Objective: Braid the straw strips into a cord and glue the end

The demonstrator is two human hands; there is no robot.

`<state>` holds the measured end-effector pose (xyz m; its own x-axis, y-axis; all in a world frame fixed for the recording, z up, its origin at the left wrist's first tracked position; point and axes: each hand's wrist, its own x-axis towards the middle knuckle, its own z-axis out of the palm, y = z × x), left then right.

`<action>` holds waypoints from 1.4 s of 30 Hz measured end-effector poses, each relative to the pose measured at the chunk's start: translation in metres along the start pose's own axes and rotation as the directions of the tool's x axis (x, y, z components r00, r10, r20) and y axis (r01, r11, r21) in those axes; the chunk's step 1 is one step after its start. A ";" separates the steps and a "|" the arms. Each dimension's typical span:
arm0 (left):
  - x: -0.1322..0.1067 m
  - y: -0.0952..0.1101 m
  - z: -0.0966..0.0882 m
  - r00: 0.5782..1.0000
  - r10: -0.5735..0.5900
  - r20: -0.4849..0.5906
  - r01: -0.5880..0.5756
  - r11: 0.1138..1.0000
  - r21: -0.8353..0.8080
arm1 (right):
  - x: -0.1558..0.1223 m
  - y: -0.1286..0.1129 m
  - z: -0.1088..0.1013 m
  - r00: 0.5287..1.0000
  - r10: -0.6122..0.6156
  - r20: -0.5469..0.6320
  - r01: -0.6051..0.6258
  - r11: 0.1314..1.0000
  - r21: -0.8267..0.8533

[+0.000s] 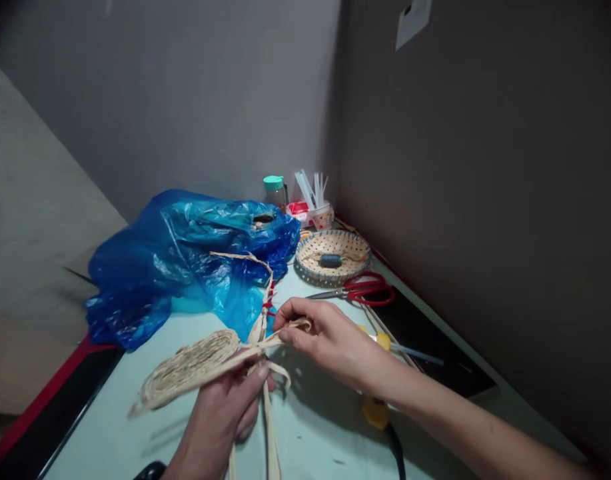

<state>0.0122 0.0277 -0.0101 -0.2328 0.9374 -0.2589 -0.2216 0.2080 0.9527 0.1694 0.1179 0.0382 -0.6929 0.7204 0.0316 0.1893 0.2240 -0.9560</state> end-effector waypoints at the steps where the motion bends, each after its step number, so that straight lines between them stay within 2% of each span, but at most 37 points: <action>1: 0.000 0.001 0.000 1.000 0.000 -0.005 0.000 1.000 -0.005 | -0.001 0.002 0.001 1.000 -0.007 0.005 0.007 1.000 -0.023; 4: -0.001 0.002 0.001 1.000 0.009 -0.018 -0.010 0.999 -0.031 | -0.004 0.008 0.007 0.999 -0.036 0.019 0.039 0.986 -0.165; 9: -0.002 0.003 0.001 1.000 0.017 -0.025 -0.018 1.000 -0.026 | -0.011 0.009 0.016 0.997 -0.074 0.019 0.075 0.904 -0.421; 14: -0.004 0.008 0.001 1.000 -0.018 -0.005 0.018 0.999 -0.029 | -0.013 0.009 0.021 0.994 -0.089 -0.066 0.048 0.883 -0.467; 20: -0.005 0.010 0.001 0.994 -0.088 -0.066 0.085 0.995 -0.047 | -0.016 0.015 0.030 0.982 -0.147 -0.116 0.057 0.825 -0.562; 22: -0.005 0.011 0.001 0.994 -0.100 -0.035 0.098 0.994 -0.048 | -0.017 0.015 0.031 0.987 -0.142 -0.074 0.079 0.835 -0.544; 25: -0.004 0.012 -0.001 0.994 -0.105 0.018 0.105 0.993 -0.058 | -0.017 0.012 0.028 0.996 -0.084 0.004 0.077 0.895 -0.439; 29: -0.003 0.013 -0.003 0.989 -0.145 0.038 0.148 0.985 -0.090 | -0.014 0.014 0.021 1.000 0.025 -0.017 -0.029 0.952 -0.304; 34: -0.002 0.013 -0.002 0.983 -0.178 0.046 0.182 0.980 -0.080 | -0.013 0.018 0.016 0.999 0.048 0.009 -0.047 0.996 -0.073; 36: -0.002 0.013 -0.001 0.984 -0.172 0.045 0.174 0.984 -0.042 | -0.013 0.014 0.016 0.998 0.058 -0.016 -0.059 0.995 -0.077; 42: -0.004 0.012 0.000 0.995 -0.086 0.046 0.085 0.996 0.023 | -0.011 0.000 0.025 0.997 0.065 -0.044 -0.076 0.947 -0.313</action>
<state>0.0107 0.0263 0.0027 -0.1690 0.9280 -0.3320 -0.2184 0.2932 0.9308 0.1592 0.0933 0.0309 -0.6475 0.7618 -0.0177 0.4491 0.3628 -0.8165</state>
